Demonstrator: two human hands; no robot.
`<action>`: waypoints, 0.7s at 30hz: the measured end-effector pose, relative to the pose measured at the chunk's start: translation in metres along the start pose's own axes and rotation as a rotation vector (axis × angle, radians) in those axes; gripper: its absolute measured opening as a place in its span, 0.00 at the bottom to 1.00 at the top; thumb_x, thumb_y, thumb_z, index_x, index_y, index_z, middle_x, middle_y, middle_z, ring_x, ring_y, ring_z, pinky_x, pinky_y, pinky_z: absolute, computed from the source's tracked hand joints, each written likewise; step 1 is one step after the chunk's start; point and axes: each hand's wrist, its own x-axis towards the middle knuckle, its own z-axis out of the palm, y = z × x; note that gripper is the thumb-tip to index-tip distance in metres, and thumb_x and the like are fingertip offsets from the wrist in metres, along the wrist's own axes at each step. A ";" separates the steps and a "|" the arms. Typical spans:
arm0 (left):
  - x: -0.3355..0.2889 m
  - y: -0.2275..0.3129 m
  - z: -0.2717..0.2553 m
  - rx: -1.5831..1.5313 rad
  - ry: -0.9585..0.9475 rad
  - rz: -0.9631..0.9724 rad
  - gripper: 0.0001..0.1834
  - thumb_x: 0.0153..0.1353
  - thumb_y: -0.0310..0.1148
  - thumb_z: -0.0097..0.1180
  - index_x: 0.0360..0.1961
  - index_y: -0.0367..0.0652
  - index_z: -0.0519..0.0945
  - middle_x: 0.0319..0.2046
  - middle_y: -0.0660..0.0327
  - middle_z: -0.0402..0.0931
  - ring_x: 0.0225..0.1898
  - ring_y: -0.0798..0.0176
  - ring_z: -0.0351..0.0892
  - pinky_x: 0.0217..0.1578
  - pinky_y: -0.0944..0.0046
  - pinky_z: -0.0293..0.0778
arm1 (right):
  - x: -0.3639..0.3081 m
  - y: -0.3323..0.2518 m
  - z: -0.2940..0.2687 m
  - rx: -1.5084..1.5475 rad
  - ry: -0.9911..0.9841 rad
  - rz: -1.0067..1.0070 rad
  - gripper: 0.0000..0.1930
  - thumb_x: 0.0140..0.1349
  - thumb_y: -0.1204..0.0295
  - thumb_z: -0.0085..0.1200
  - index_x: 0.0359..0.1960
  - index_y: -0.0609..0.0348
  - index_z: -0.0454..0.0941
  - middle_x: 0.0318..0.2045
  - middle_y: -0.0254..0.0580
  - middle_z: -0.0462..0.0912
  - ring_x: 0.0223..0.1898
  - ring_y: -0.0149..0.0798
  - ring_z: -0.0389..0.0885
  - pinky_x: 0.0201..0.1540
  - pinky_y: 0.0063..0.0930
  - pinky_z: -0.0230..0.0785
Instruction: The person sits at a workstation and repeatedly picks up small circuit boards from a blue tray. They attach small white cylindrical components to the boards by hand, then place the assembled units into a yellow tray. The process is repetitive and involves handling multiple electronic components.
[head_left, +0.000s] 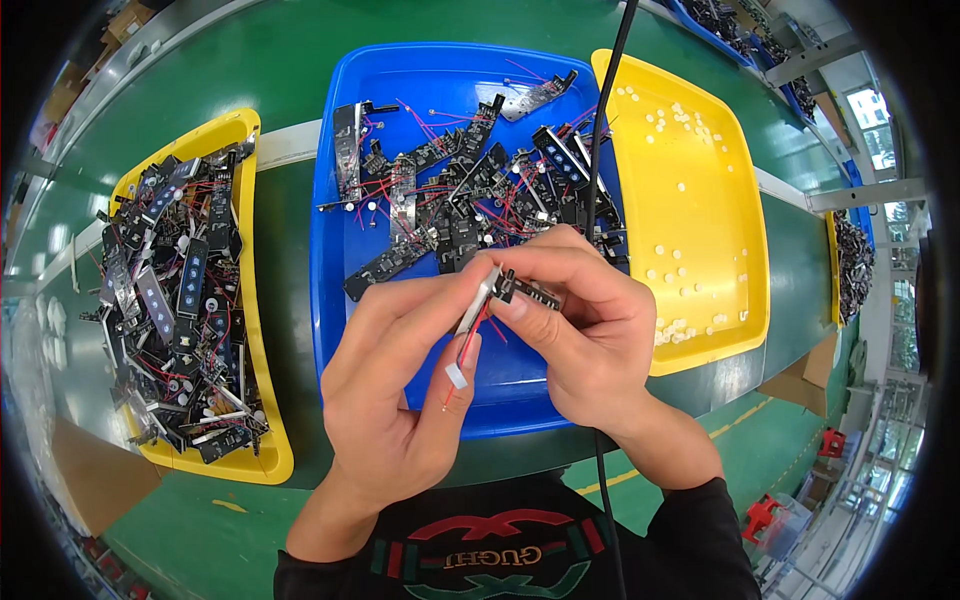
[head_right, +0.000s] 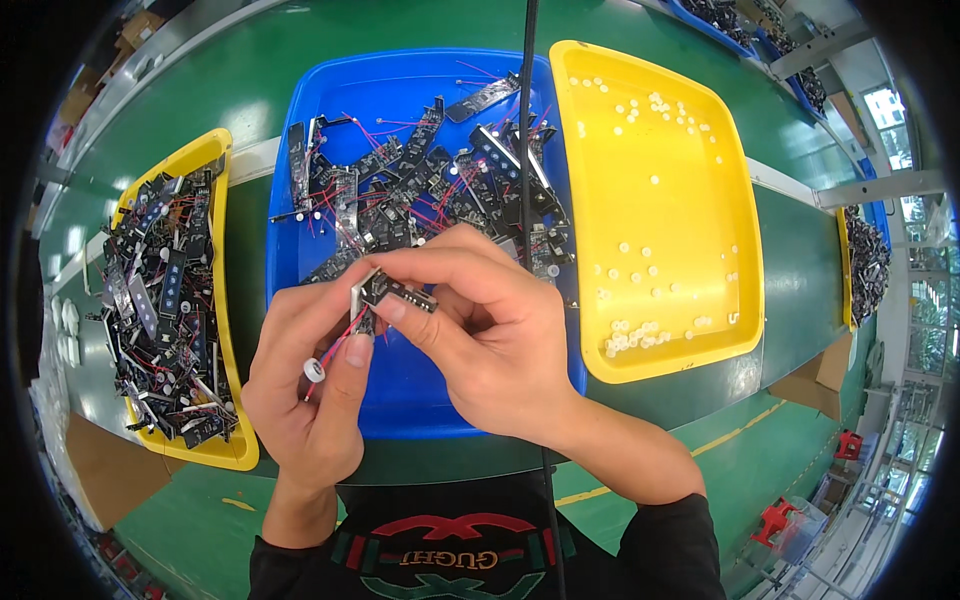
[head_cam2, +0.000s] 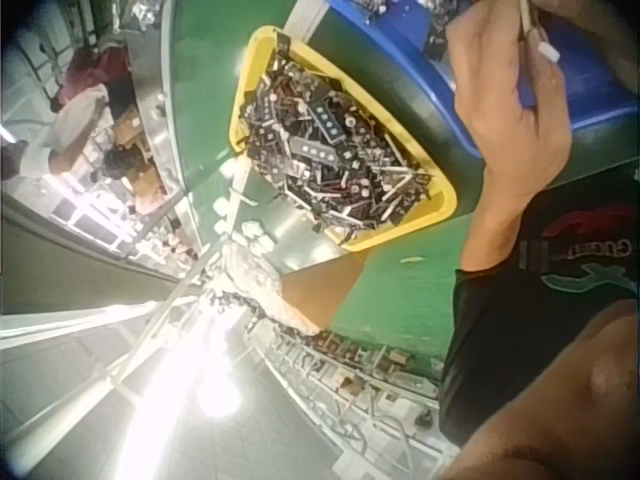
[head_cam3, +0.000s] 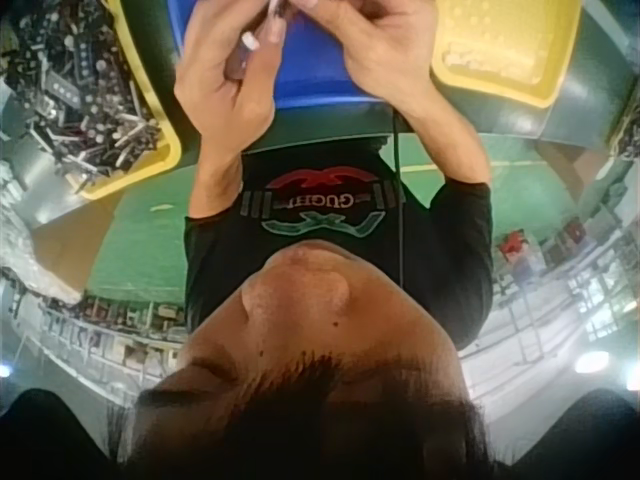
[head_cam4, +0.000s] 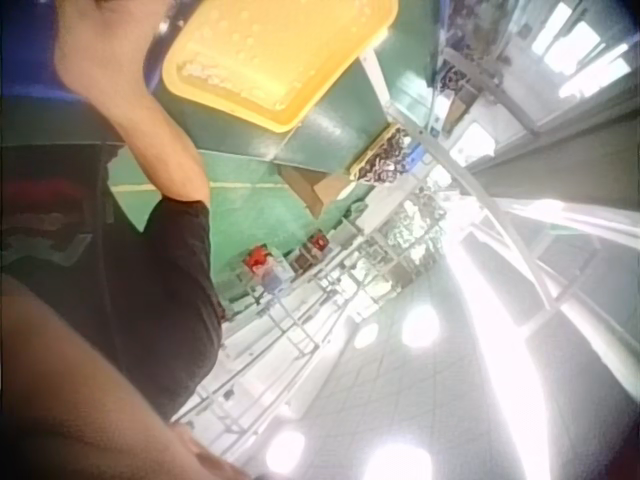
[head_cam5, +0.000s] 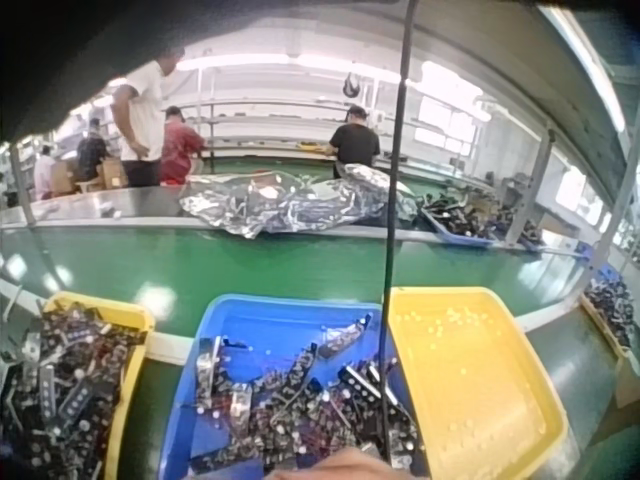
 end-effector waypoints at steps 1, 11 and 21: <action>-0.001 0.000 0.000 -0.059 0.003 -0.048 0.18 0.55 0.18 0.51 0.49 0.29 0.73 0.40 0.51 0.72 0.39 0.63 0.74 0.37 0.70 0.70 | 0.001 0.000 0.003 0.041 0.015 0.022 0.10 0.53 0.81 0.57 0.38 0.65 0.77 0.30 0.35 0.74 0.17 0.16 0.62 0.18 0.10 0.52; 0.002 0.006 0.006 -0.564 0.120 -0.296 0.27 0.55 0.19 0.50 0.57 0.28 0.61 0.47 0.50 0.68 0.44 0.60 0.75 0.43 0.64 0.74 | 0.003 -0.004 0.005 -0.107 0.061 -0.165 0.11 0.49 0.83 0.60 0.36 0.64 0.78 0.33 0.39 0.73 0.16 0.20 0.68 0.17 0.11 0.55; 0.006 0.011 -0.033 -0.975 0.273 -0.558 0.22 0.57 0.27 0.50 0.52 0.33 0.65 0.38 0.48 0.73 0.33 0.56 0.78 0.32 0.62 0.77 | -0.002 -0.016 -0.021 0.407 -0.070 0.270 0.13 0.56 0.78 0.52 0.44 0.64 0.73 0.30 0.32 0.70 0.24 0.20 0.64 0.26 0.12 0.53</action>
